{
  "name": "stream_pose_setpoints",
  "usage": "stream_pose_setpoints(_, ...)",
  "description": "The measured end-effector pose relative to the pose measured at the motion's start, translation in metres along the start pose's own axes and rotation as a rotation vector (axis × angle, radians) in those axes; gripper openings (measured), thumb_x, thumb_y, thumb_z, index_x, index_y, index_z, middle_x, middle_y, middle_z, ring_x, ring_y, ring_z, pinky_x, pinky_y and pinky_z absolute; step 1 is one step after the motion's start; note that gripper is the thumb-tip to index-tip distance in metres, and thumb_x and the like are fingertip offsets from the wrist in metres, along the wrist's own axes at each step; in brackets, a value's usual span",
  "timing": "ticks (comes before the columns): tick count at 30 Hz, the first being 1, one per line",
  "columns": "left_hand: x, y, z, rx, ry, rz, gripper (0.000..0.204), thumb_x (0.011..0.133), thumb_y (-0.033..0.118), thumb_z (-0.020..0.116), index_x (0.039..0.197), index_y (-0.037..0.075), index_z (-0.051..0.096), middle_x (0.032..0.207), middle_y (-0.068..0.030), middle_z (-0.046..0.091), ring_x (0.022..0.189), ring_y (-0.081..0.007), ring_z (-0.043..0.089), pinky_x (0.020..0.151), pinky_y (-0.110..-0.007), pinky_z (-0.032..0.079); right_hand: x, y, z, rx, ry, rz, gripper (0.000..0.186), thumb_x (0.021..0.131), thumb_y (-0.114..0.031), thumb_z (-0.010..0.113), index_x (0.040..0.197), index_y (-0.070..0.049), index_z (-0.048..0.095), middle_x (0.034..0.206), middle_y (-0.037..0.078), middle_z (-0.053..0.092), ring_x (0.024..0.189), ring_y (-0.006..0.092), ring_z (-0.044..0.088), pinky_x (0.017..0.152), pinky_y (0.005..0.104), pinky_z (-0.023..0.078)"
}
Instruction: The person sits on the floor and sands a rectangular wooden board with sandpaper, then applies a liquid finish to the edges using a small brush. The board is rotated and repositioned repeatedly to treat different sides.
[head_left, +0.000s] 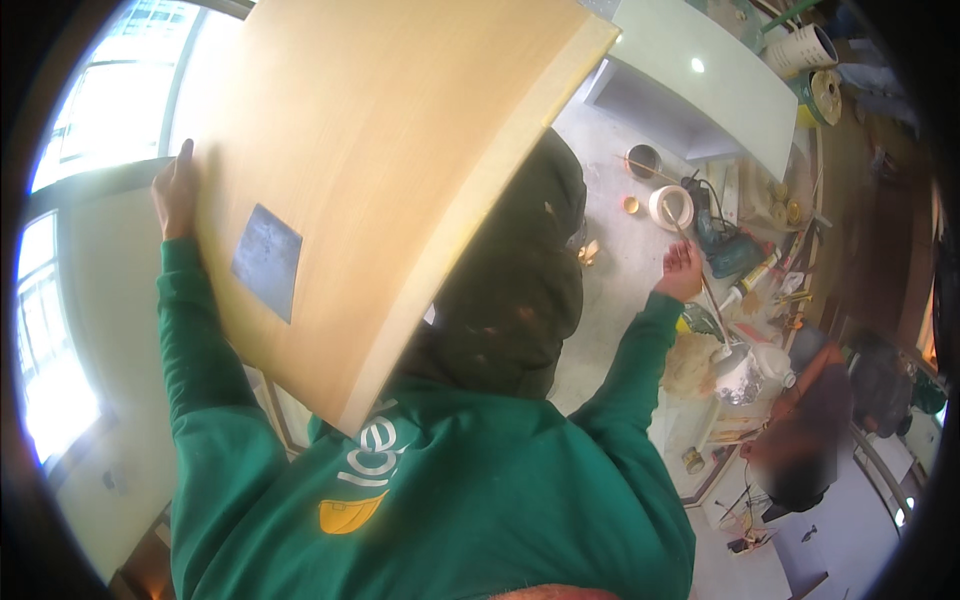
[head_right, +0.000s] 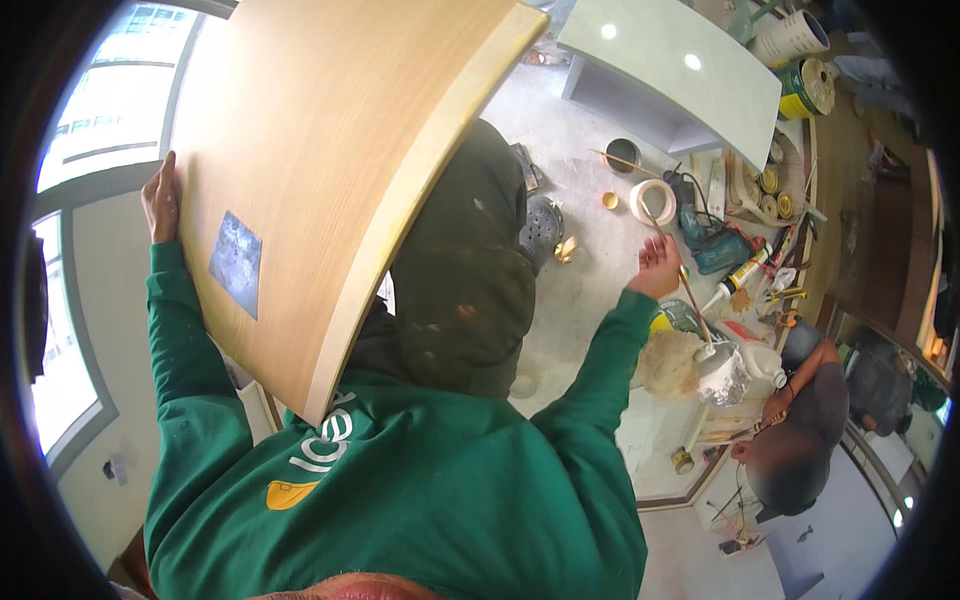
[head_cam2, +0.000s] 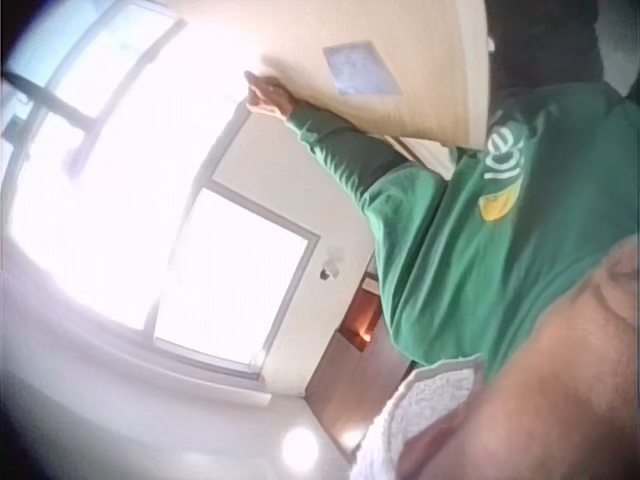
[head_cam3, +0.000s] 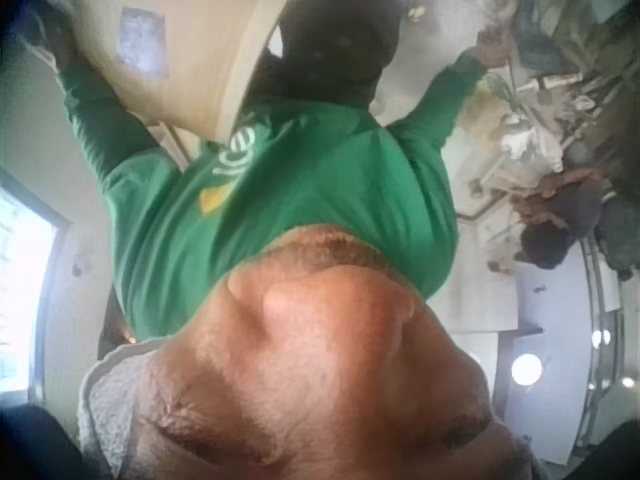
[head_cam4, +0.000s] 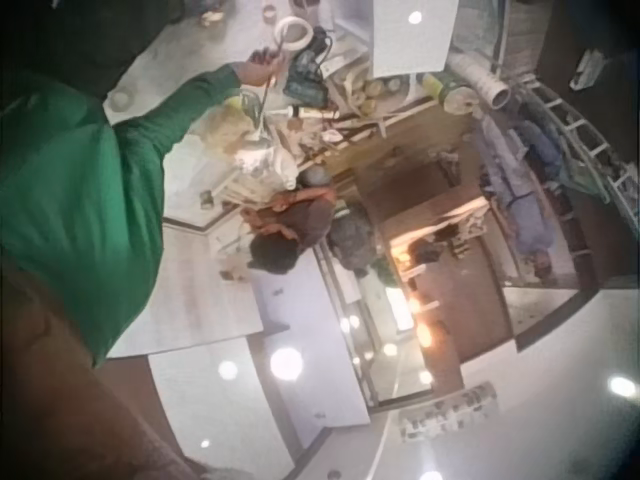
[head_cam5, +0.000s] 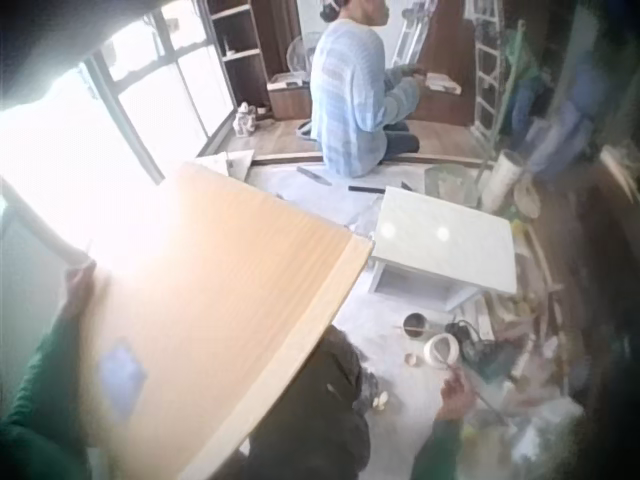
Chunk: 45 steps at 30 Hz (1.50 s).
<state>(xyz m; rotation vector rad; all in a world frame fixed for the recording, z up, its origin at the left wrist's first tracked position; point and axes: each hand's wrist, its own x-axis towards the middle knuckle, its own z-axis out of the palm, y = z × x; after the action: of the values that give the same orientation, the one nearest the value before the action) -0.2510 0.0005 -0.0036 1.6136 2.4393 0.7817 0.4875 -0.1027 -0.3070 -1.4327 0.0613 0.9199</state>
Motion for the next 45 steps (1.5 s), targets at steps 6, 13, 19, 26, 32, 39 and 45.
stream_pose_setpoints(6,-0.004,0.017,0.009,-0.086,-0.004,0.047,0.034,0.095,0.031,0.058,0.103,0.001,0.071,0.069,-0.0045,0.055,0.066,-0.0147,0.046,0.065,-0.032,0.041,-0.115,-0.1,0.024,0.407,-0.4,-0.004,0.027,0.095,-0.024,0.057,0.11,-0.003,0.065,0.092,0.009,0.069,0.086,0.0197,0.063,0.074,0.0352,0.049)
stream_pose_setpoints(13,-0.006,0.021,0.015,0.108,-0.027,0.413,0.034,0.096,0.014,0.05,0.127,0.011,0.065,0.079,-0.0134,0.062,0.068,-0.0234,0.051,0.072,-0.034,0.045,-0.248,-0.153,0.089,0.2,-0.682,-0.314,0.025,0.094,-0.017,0.057,0.105,0.004,0.066,0.086,0.017,0.069,0.074,0.0251,0.065,0.071,0.0384,0.052)
stream_pose_setpoints(19,-0.002,0.031,0.02,-0.083,-0.058,0.094,0.037,0.094,0.036,0.056,0.117,0.01,0.071,0.069,-0.0063,0.051,0.065,-0.0155,0.046,0.067,-0.032,0.043,-0.284,-0.147,0.108,-0.063,-0.708,-0.555,0.023,0.089,-0.009,0.06,0.103,0.008,0.067,0.082,0.019,0.07,0.07,0.0268,0.067,0.069,0.0373,0.054)
stream_pose_setpoints(26,-0.006,0.032,0.016,-0.133,-0.026,0.02,0.058,0.09,0.054,0.059,0.094,-0.003,0.073,0.063,-0.0032,0.049,0.062,-0.0133,0.044,0.066,-0.031,0.042,-0.285,-0.143,0.116,-0.208,-0.673,-0.631,0.022,0.089,-0.006,0.059,0.103,0.009,0.067,0.081,0.019,0.07,0.07,0.025,0.066,0.07,0.0362,0.054)
stream_pose_setpoints(32,-0.009,0.027,0.014,-0.179,-0.004,0.051,0.062,0.088,0.056,0.061,0.085,-0.005,0.071,0.062,-0.0031,0.05,0.062,-0.0133,0.045,0.065,-0.03,0.042,-0.292,-0.151,0.121,-0.196,-0.717,-0.66,0.021,0.091,-0.007,0.059,0.102,0.009,0.068,0.081,0.018,0.07,0.07,0.0232,0.066,0.069,0.0349,0.055)
stream_pose_setpoints(39,-0.002,0.017,0.01,-0.063,-0.091,-0.021,0.054,0.094,0.052,0.056,0.118,0.006,0.069,0.094,-0.0102,0.069,0.085,-0.0141,0.06,0.085,-0.03,0.046,-0.281,-0.152,0.132,-0.214,-0.666,-0.681,0.019,0.091,-0.006,0.059,0.101,0.008,0.068,0.079,0.018,0.07,0.066,0.0227,0.067,0.064,0.0342,0.056)
stream_pose_setpoints(45,0.005,0.015,0.008,-0.02,-0.198,-0.11,0.055,0.094,0.054,0.057,0.122,0.008,0.07,0.095,-0.0102,0.072,0.085,-0.0137,0.061,0.086,-0.029,0.048,-0.264,-0.152,0.138,-0.224,-0.646,-0.716,0.02,0.092,-0.006,0.059,0.102,0.008,0.068,0.08,0.018,0.07,0.069,0.0226,0.067,0.065,0.0344,0.056)
